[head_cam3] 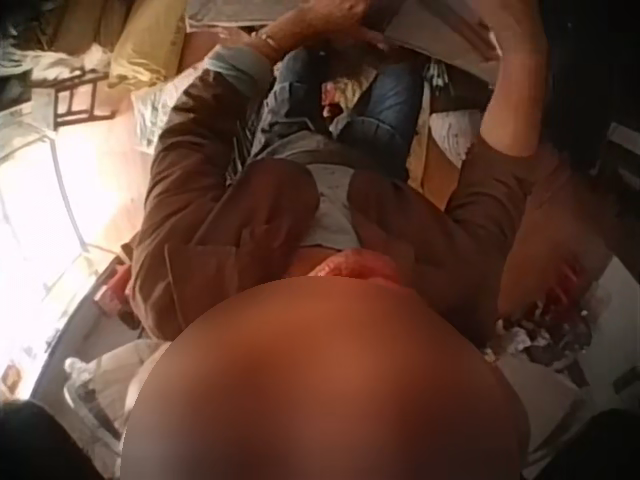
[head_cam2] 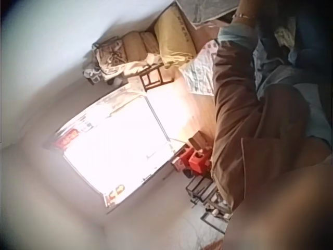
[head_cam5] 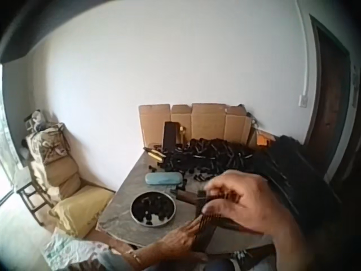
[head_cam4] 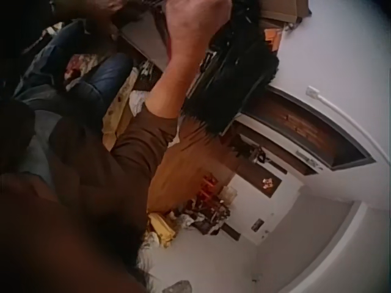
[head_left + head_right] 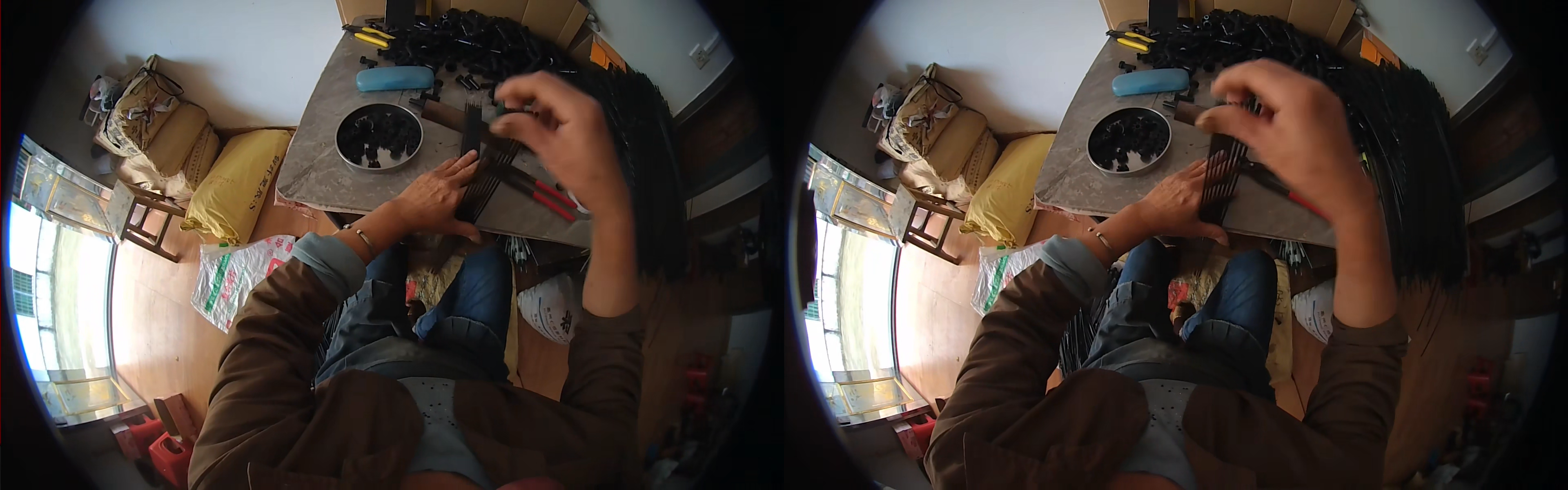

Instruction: Manually attaching plastic components to metal umbrella ribs using pliers.

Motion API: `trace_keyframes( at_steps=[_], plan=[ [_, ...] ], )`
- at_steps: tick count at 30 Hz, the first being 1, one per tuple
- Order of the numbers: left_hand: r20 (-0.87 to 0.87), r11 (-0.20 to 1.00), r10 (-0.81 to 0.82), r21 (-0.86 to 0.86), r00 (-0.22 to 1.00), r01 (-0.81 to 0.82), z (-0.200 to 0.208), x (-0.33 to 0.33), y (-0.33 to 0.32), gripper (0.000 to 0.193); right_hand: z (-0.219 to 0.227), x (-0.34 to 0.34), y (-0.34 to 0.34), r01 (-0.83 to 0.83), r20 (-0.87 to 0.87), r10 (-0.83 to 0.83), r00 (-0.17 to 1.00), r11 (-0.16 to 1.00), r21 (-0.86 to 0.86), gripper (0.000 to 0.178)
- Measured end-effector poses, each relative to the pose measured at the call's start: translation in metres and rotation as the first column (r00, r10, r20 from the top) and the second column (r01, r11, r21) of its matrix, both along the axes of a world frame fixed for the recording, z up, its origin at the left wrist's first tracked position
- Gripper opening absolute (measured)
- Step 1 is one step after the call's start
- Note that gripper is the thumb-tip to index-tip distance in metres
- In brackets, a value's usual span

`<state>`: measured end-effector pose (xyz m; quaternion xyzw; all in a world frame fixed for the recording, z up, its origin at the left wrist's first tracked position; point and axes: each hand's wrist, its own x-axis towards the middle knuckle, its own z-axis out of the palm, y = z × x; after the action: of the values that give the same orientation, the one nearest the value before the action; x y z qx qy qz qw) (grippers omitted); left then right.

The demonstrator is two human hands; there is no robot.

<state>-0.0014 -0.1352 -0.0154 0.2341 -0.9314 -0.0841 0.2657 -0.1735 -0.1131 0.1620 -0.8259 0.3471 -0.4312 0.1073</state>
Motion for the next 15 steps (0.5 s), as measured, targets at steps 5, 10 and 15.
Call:
trace_keyframes(
  at_steps=[5, 10, 15],
  plan=[
    [0.044, 1.000, 0.007, 0.011, 0.999, -0.008, -0.006, -0.002, -0.001, 0.100, -0.018, -0.100, -0.089, 0.345, 0.129, -0.389, 0.912, 0.899, 0.270, 0.020],
    [0.022, 0.993, 0.114, -0.018, 0.993, -0.113, -0.004, -0.002, 0.000, 0.104, -0.117, -0.145, -0.145, 0.644, -0.421, -0.516, 0.746, 0.720, 0.259, 0.021],
    [0.034, 0.990, 0.140, 0.002, 0.990, -0.140, -0.002, 0.001, 0.002, 0.105, -0.118, -0.130, -0.152, 0.659, -0.537, -0.461, 0.707, 0.706, 0.261, 0.018]
  ],
)
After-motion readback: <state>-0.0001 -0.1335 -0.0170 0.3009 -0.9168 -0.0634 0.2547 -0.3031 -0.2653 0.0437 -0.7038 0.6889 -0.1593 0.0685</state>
